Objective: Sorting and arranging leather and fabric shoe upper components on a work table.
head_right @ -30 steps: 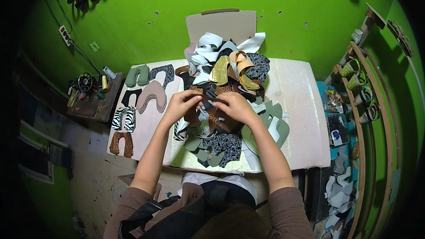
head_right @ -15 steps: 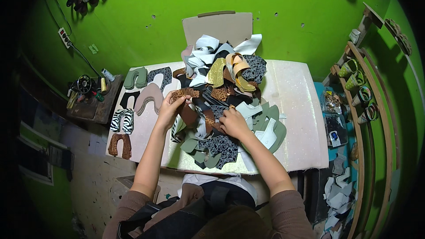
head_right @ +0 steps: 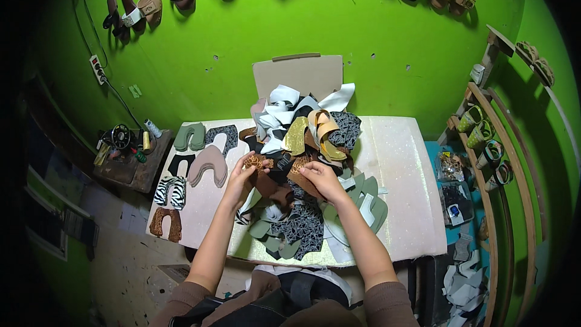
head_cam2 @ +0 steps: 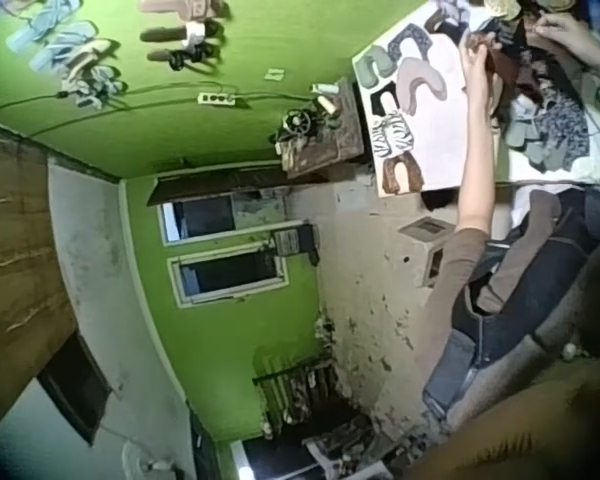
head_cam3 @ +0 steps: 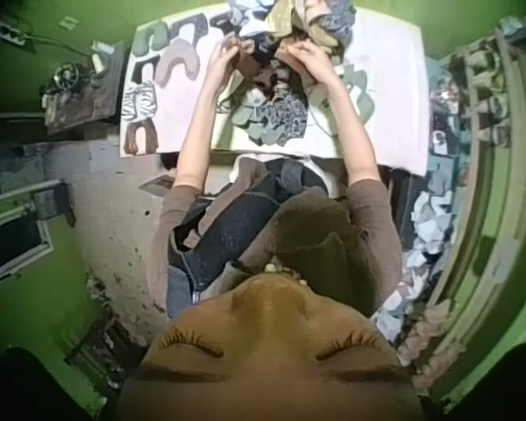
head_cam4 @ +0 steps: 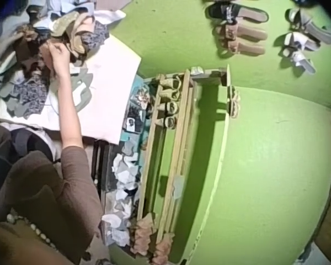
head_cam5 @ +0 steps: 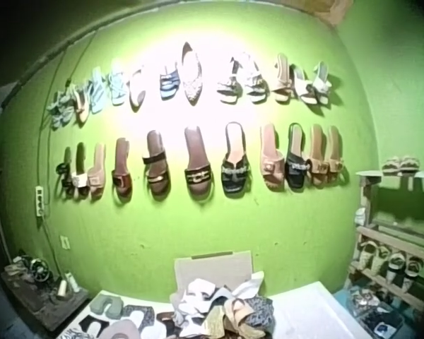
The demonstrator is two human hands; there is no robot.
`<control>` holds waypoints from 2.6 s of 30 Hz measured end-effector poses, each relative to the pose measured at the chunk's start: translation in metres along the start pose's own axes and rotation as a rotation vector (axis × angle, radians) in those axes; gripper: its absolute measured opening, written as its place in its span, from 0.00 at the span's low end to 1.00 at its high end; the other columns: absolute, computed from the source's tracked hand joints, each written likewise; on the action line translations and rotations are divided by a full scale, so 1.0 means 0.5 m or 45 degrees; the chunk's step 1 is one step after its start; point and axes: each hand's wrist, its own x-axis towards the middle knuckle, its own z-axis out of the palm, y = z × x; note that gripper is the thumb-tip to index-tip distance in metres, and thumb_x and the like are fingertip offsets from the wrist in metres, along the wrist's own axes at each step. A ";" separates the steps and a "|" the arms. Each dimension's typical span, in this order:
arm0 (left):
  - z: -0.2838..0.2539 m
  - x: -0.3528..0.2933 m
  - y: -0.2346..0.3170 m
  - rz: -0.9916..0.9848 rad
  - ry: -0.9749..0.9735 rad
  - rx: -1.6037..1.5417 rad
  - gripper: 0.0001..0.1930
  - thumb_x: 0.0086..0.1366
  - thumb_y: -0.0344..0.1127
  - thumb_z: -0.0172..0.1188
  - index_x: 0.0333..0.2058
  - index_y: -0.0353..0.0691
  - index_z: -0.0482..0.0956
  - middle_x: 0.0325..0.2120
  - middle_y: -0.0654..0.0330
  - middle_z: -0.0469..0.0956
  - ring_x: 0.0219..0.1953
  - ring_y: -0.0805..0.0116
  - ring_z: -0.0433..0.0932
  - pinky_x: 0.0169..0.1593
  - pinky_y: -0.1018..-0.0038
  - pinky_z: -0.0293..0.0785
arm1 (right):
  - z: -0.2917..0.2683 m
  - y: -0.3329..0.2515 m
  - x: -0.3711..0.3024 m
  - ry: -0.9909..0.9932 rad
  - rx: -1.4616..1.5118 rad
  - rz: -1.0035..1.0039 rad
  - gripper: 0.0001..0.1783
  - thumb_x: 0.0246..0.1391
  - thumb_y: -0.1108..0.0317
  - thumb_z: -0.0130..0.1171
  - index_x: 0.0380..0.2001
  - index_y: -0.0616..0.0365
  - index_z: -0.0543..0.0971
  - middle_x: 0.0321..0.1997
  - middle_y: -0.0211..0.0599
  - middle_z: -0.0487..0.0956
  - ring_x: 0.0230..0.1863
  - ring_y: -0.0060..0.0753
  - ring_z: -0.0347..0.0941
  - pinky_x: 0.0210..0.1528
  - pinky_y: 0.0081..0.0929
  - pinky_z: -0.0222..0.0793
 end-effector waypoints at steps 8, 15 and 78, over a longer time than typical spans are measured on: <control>0.014 0.008 -0.026 0.075 -0.109 0.015 0.22 0.69 0.40 0.37 0.59 0.42 0.51 0.48 0.46 0.69 0.49 0.59 0.71 0.52 0.66 0.67 | 0.027 -0.005 0.003 0.240 0.924 0.003 0.05 0.56 0.69 0.53 0.36 0.55 0.72 0.30 0.24 0.74 0.29 0.13 0.69 0.30 0.11 0.66; 0.015 0.007 -0.079 0.164 -0.132 0.319 0.25 0.69 0.49 0.33 0.59 0.44 0.56 0.56 0.56 0.60 0.57 0.65 0.61 0.59 0.69 0.55 | 0.107 0.022 -0.004 0.242 1.076 0.052 0.05 0.54 0.70 0.54 0.34 0.57 0.73 0.34 0.32 0.76 0.35 0.23 0.73 0.39 0.20 0.71; -0.144 -0.067 0.091 0.123 -0.026 0.680 0.25 0.64 0.27 0.44 0.59 0.42 0.50 0.30 0.57 0.76 0.29 0.72 0.77 0.33 0.79 0.72 | 0.206 0.038 0.028 -0.338 0.565 0.036 0.14 0.52 0.72 0.56 0.41 0.58 0.66 0.36 0.31 0.75 0.37 0.19 0.71 0.41 0.19 0.67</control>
